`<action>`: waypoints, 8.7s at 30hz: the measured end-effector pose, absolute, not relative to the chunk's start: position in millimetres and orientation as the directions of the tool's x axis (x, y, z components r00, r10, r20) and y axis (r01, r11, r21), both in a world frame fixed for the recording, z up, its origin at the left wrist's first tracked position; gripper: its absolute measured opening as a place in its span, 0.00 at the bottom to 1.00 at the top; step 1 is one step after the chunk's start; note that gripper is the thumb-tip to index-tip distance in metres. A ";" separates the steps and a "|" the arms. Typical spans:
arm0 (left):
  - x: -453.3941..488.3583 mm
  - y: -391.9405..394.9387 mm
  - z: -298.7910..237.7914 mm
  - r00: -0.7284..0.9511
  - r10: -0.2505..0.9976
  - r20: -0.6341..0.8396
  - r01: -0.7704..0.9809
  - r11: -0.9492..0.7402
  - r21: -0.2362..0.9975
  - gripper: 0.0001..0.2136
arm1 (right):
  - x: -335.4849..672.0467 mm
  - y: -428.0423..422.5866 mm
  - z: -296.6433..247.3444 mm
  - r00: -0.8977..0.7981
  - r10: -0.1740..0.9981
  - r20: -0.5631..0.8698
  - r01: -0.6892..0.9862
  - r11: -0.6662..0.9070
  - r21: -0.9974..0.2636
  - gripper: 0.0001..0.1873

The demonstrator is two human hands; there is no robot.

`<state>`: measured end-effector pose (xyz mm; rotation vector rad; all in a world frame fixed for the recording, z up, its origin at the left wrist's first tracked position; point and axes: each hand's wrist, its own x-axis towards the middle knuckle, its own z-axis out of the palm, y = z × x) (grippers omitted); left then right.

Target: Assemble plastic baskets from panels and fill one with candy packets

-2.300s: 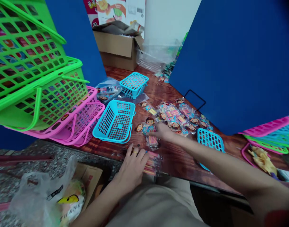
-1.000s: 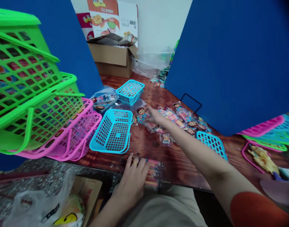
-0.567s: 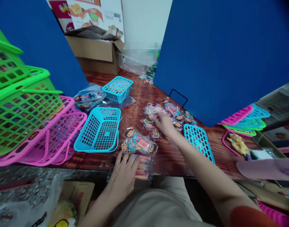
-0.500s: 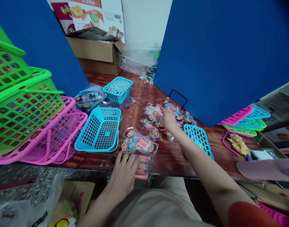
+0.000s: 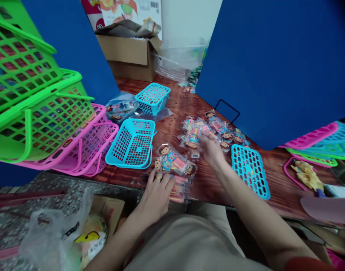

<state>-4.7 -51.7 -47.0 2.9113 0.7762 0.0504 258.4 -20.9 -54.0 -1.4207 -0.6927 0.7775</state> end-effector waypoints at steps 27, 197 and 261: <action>-5.1 -52.3 -44.9 0.877 0.481 0.013 0.477 -0.873 0.098 0.24 | 216.5 -24.8 -48.7 -0.005 0.954 -0.300 0.941 -0.097 -0.325 0.39; 27.1 -36.1 -45.7 0.936 0.350 0.024 0.338 -0.917 0.214 0.22 | 295.5 -17.5 -26.0 0.413 0.883 -0.221 0.859 -0.458 -0.227 0.22; 27.5 -39.1 -44.4 0.929 0.366 0.060 0.345 -0.912 0.220 0.22 | 316.4 48.0 -51.6 0.588 0.806 0.071 0.719 -0.480 -0.502 0.30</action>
